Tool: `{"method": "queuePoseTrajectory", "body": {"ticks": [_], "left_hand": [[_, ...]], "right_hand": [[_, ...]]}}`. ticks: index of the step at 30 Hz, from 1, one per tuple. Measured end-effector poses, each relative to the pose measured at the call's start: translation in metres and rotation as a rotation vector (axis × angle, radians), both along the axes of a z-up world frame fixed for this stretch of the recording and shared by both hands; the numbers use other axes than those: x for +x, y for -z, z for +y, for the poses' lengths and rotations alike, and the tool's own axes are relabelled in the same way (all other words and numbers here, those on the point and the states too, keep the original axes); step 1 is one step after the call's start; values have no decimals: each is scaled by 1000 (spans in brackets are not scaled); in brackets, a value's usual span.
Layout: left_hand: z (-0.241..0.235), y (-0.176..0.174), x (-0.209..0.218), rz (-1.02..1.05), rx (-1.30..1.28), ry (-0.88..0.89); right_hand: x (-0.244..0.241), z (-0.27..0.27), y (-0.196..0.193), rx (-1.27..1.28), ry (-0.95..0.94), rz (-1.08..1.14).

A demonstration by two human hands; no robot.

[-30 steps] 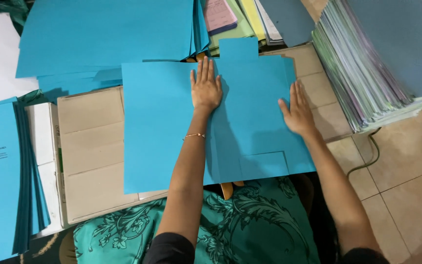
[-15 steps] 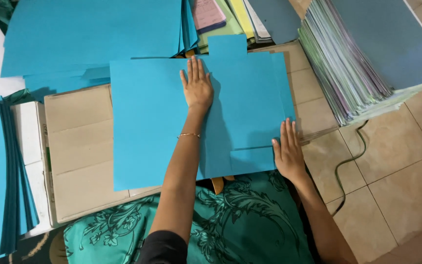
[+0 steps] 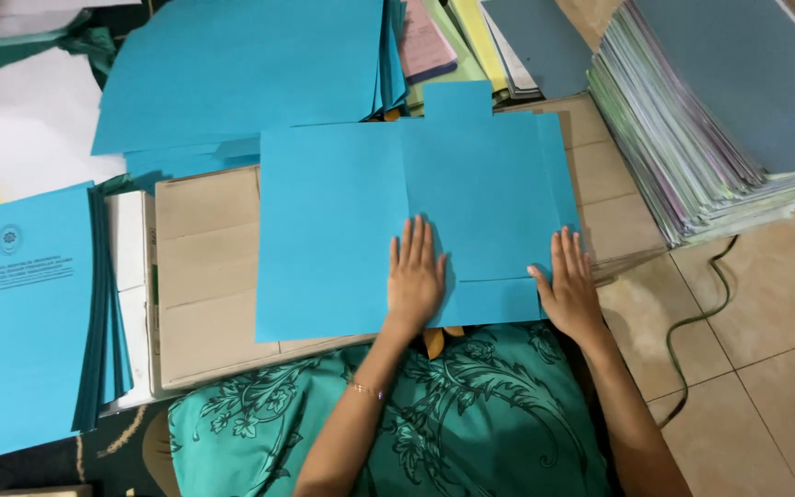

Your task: The person folds light blue paper sheets in half using both hands on a table. They smooth the crease, flip the folded paper, and place it onto a growing stack of finished items.

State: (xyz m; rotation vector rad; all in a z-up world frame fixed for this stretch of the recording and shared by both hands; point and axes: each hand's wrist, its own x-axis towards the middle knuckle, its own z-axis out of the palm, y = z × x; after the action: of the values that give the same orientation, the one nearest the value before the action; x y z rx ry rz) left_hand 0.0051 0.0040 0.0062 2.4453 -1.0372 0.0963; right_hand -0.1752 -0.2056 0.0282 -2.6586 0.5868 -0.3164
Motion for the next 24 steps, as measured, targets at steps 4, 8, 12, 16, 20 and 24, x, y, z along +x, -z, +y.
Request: {"method": "queuePoseTrajectory", "body": {"ticks": [4, 8, 12, 16, 20, 24], "left_hand": [[32, -16, -33, 17, -50, 78], [54, -22, -50, -4, -63, 146], [53, -15, -51, -57, -100, 151], [54, -19, -54, -68, -91, 141], [53, -19, -54, -66, -90, 131], [53, -22, -55, -71, -98, 130]], "right_hand": [[-3, -18, -3, 16, -113, 10], [-7, -25, -10, -24, -259, 172], [-4, -9, -28, -80, -294, 290], [-6, -2, -38, -133, -342, 325], [-3, 16, -36, -167, -390, 308], [12, 58, -30, -281, -401, 225]]}}
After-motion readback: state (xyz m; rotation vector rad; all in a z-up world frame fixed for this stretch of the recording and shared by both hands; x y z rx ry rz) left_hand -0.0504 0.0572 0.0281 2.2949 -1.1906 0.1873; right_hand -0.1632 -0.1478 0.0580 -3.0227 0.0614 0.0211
